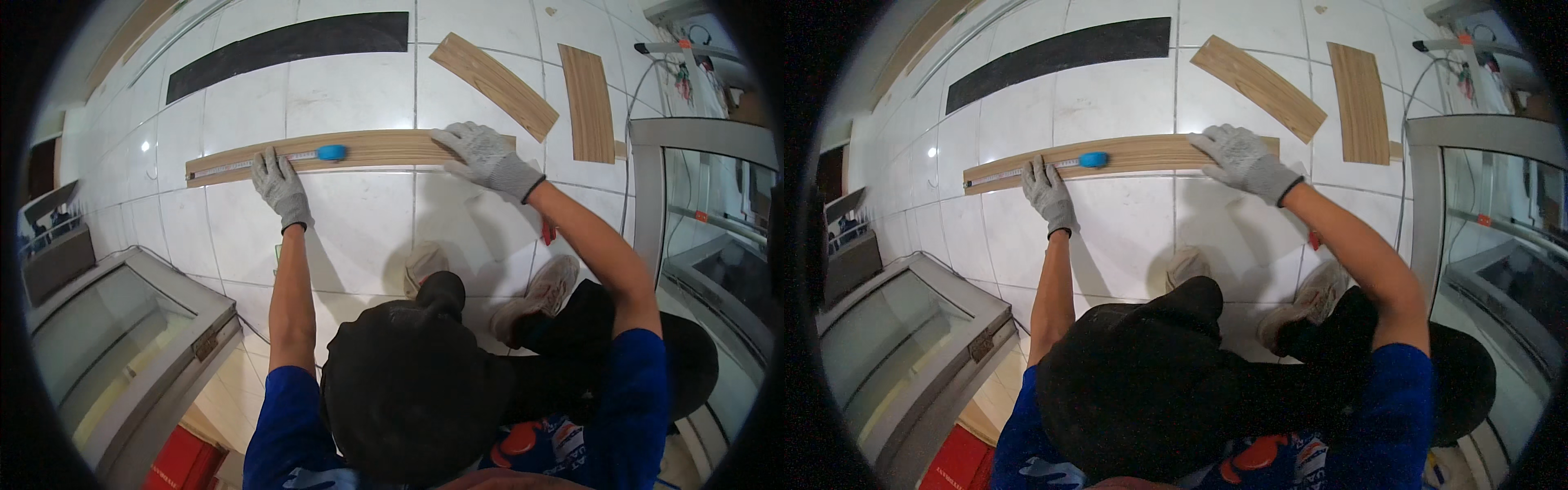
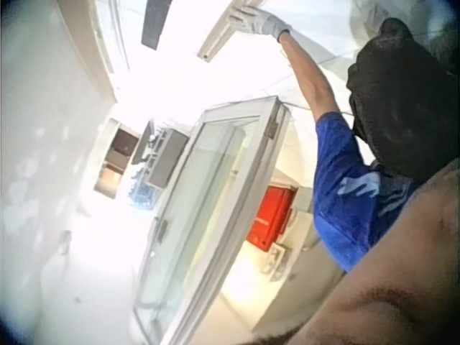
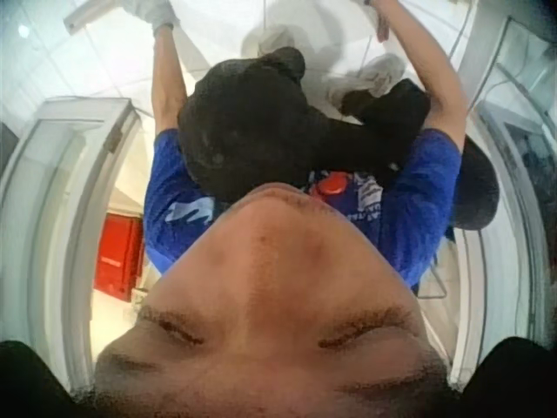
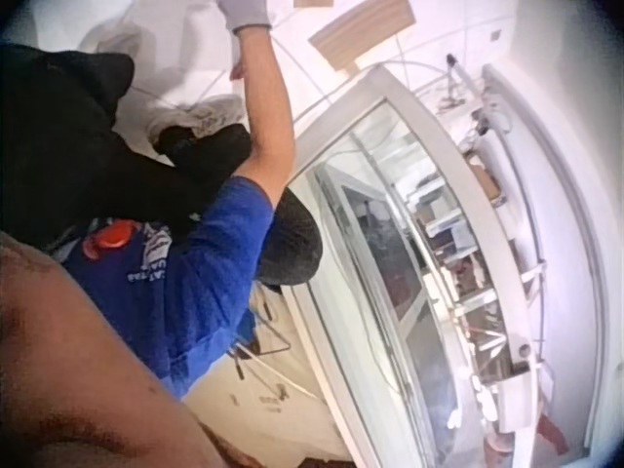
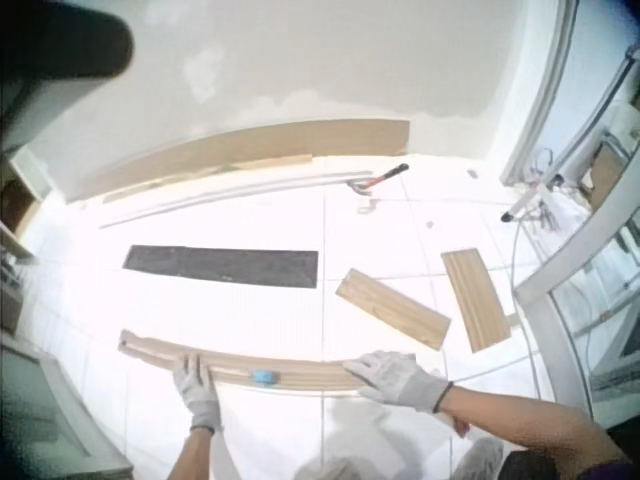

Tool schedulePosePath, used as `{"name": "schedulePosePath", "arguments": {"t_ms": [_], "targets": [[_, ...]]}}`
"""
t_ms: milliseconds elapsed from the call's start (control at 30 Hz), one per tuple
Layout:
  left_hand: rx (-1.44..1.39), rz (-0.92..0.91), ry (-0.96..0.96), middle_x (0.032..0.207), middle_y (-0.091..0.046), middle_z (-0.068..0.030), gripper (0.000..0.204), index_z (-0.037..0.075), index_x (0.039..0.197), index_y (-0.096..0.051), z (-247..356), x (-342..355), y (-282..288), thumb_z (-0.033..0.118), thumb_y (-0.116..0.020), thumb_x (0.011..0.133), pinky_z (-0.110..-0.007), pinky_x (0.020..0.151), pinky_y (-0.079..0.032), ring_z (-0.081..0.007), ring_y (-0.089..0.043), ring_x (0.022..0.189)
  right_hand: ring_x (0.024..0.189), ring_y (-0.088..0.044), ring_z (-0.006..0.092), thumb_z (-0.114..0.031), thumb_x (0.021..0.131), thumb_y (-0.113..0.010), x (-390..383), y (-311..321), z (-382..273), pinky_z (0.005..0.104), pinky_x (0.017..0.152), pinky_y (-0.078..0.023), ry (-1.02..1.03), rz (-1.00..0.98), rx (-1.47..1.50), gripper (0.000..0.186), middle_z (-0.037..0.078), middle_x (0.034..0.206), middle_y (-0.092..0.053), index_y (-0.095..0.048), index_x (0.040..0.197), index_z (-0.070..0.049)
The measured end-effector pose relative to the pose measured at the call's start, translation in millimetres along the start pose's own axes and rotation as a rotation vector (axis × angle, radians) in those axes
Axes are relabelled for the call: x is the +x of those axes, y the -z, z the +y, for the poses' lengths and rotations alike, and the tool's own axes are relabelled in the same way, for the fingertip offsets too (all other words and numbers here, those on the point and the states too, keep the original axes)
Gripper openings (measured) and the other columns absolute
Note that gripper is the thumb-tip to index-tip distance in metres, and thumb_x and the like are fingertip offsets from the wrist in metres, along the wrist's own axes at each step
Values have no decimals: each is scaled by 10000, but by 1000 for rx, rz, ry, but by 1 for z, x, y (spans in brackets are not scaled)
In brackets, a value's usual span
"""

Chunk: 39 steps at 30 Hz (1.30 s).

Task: The person measures a wooden plank with a tape measure, marks it with a pencil, and cuts the plank with a utility knife while sitting on the floor.

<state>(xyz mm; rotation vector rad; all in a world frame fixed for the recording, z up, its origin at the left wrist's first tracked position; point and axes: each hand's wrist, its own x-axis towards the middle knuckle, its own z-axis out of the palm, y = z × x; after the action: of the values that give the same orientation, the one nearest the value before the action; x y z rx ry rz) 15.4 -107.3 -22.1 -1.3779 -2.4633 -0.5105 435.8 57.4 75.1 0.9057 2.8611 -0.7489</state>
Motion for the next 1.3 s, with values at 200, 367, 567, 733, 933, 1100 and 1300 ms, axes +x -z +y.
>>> {"name": "schedulePosePath", "arguments": {"t_ms": [200, 367, 567, 733, 933, 1100, 1300], "targets": [[-129, -3, 74, 1540, -532, -209, 441, 104, 1432, -650, 2, 0, -3, 224, -621, 1009, -508, 1220, -334, -413, -471, 1428, 1230, -576, 325, -319, 951, -670, 99, -46, -81, 455, 1065, -457, 143, 201, 182, 606, 143, 1321, -602, -522, 1499, -103], [-100, -4, 29, 1565, -516, -214, 450, 83, 1430, -651, 1, 1, -5, 262, -612, 1019, -494, 1236, -307, -391, -423, 1476, 1155, -620, 332, -315, 957, -676, 185, -52, -162, 467, 1006, -495, 267, 348, 274, 531, 155, 1261, -640, -578, 1424, -83], [-216, -43, 126, 1567, -513, -218, 451, 65, 1434, -638, 14, 3, -5, 323, -582, 1069, -509, 1246, -292, -407, -415, 1479, 1049, -692, 310, -215, 974, -605, 230, -73, -188, 461, 891, -560, 186, 189, -81, 274, 148, 1128, -699, -696, 1221, -141], [-169, -31, 154, 1556, -523, -216, 453, 69, 1426, -647, 14, 3, 1, 340, -583, 1069, -513, 1242, -299, -405, -417, 1476, 1013, -655, 279, -159, 1006, -558, 161, -100, -107, 424, 899, -532, 387, 533, 48, 274, 109, 1130, -686, -682, 1243, -99], [-104, 7, 143, 1516, -561, -213, 430, 73, 1399, -672, 10, 3, 5, 317, -626, 1048, -498, 1221, -334, -392, -469, 1434, 1075, -650, 287, -215, 1051, -554, 12, -22, -7, 452, 966, -521, 63, 74, -56, 347, 94, 1224, -661, -623, 1386, -155], [-166, -25, 142, 1523, -553, -204, 417, 86, 1401, -672, 19, 2, 1, 310, -618, 1054, -496, 1224, -333, -387, -455, 1447, 1159, -626, 311, -263, 1059, -559, -52, -11, 41, 472, 1021, -505, -9, 120, -83, 390, 106, 1293, -632, -591, 1438, -174], [-120, -25, 135, 1555, -533, -190, 444, 83, 1436, -642, 17, 2, 2, 323, -594, 1067, -519, 1236, -300, -372, -428, 1481, 1195, -608, 325, -325, 1082, -527, -36, -12, 40, 475, 1058, -472, 12, 45, 83, 358, 120, 1268, -645, -643, 1373, -153]]}}
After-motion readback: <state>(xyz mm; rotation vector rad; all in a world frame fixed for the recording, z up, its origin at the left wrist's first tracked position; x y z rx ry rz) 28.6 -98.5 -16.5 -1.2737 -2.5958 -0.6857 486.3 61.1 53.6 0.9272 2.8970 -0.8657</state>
